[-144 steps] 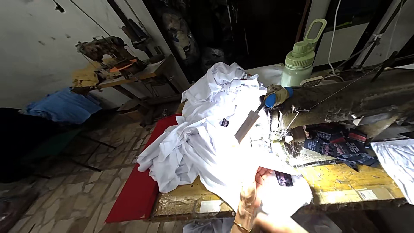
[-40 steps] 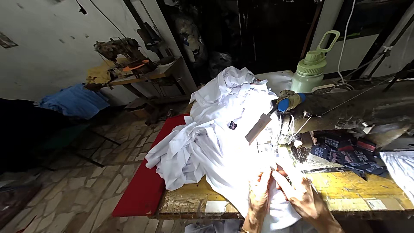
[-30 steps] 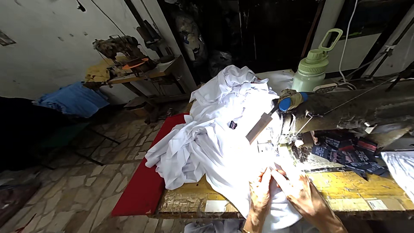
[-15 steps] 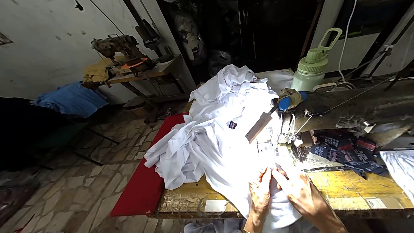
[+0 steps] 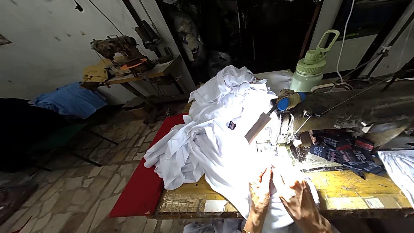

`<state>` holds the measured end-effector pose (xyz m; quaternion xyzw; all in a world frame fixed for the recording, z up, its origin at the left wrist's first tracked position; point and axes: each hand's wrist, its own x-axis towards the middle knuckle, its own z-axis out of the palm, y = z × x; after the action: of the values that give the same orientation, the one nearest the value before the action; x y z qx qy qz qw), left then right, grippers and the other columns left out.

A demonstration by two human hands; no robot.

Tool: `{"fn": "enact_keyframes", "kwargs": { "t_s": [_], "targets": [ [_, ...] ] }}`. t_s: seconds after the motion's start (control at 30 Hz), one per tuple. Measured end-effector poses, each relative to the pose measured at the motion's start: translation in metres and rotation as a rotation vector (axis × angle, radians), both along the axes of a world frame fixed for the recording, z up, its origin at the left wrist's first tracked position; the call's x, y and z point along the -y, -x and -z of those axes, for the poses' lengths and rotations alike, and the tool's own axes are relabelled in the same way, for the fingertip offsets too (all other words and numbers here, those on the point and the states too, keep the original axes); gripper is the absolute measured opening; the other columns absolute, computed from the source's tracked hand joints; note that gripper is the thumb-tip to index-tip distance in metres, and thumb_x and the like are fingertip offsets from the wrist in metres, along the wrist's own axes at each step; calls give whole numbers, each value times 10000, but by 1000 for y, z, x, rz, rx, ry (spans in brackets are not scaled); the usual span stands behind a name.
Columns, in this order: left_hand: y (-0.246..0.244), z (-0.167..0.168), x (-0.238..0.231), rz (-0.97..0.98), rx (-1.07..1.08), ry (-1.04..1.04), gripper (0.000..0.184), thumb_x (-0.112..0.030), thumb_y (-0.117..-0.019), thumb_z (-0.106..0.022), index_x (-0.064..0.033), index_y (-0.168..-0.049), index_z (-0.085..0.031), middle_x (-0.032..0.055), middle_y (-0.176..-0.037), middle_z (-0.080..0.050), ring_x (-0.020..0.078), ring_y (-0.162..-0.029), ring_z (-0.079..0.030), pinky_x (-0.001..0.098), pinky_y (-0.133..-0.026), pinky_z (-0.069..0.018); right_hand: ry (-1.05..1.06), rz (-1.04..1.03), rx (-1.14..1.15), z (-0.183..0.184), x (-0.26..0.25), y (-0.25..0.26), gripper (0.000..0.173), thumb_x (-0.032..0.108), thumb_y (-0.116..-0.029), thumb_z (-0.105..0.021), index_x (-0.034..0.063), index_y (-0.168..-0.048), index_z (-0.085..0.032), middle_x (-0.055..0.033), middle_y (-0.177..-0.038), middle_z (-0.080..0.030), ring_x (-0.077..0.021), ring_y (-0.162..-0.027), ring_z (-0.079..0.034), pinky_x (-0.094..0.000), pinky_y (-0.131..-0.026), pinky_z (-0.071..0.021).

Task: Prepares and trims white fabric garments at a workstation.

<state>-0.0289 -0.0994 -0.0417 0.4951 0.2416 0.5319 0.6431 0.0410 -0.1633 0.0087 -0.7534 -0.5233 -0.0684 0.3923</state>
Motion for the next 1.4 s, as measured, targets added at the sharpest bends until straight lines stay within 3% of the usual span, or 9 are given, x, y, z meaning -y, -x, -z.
{"fn": "enact_keyframes", "kwargs": {
  "t_s": [0.13,0.67,0.77,0.9,1.0,1.17,1.23,1.33,1.4],
  "targets": [
    [2,-3,-2,58,21,67,222,-12,-1009,-504,33,-969,-717,51,-872,-731,92,-837,-697,273,-827,-581,37,-25,-173,-3,1,-3,321,257,-984,-544,46,-1068,-771,-120,-934,-757,-229,-844,-743,-400,-750,-605],
    [2,-1,-1,61,25,53,212,9,-1003,-503,49,-1018,-710,70,-921,-741,108,-878,-709,287,-849,-587,56,-10,-315,-4,-7,-8,357,315,-1011,-528,60,-1078,-769,-91,-893,-753,-212,-837,-732,-424,-765,-584],
    [4,0,0,48,-12,39,200,9,-995,-511,38,-1006,-709,44,-906,-742,82,-865,-707,267,-839,-586,-24,13,-344,5,-13,-12,359,372,-963,-566,89,-958,-786,-41,-810,-733,-148,-757,-698,-379,-716,-561],
    [2,-3,0,31,-6,88,205,2,-982,-503,37,-961,-704,36,-852,-745,87,-829,-721,275,-824,-601,-207,-406,-204,3,7,-4,442,397,-998,-545,79,-707,-645,-35,-588,-575,-118,-544,-573,-293,-516,-467],
    [1,-10,-3,64,104,277,217,28,-1010,-451,57,-954,-658,115,-866,-754,182,-833,-752,343,-858,-619,-99,-789,-200,-27,41,7,385,323,-1019,-576,61,-740,-619,-79,-566,-546,-205,-503,-547,-362,-472,-421],
    [0,-19,-2,78,169,388,228,36,-1025,-414,65,-974,-633,136,-857,-750,196,-793,-755,340,-817,-630,4,-190,-71,-4,68,-72,322,289,-1000,-539,66,-861,-726,-63,-684,-667,-162,-587,-640,-361,-526,-527],
    [-1,-19,-2,89,167,385,224,40,-1028,-410,64,-984,-628,138,-860,-750,198,-790,-755,340,-815,-630,24,90,81,6,71,-110,363,323,-1007,-508,42,-869,-692,-97,-642,-616,-251,-548,-620,-449,-478,-474],
    [-2,-20,-1,82,144,387,246,36,-1038,-398,61,-988,-638,137,-866,-757,203,-803,-761,339,-824,-631,39,118,224,11,78,-124,346,253,-986,-533,14,-1104,-754,-197,-1059,-716,-412,-999,-681,-603,-856,-519],
    [-2,-22,-1,93,86,335,247,13,-1041,-391,59,-1013,-632,124,-888,-757,192,-840,-757,337,-851,-623,-78,6,300,9,73,-94,289,228,-979,-555,47,-1043,-771,-172,-1053,-722,-351,-1018,-671,-498,-887,-530]
  ]
}}
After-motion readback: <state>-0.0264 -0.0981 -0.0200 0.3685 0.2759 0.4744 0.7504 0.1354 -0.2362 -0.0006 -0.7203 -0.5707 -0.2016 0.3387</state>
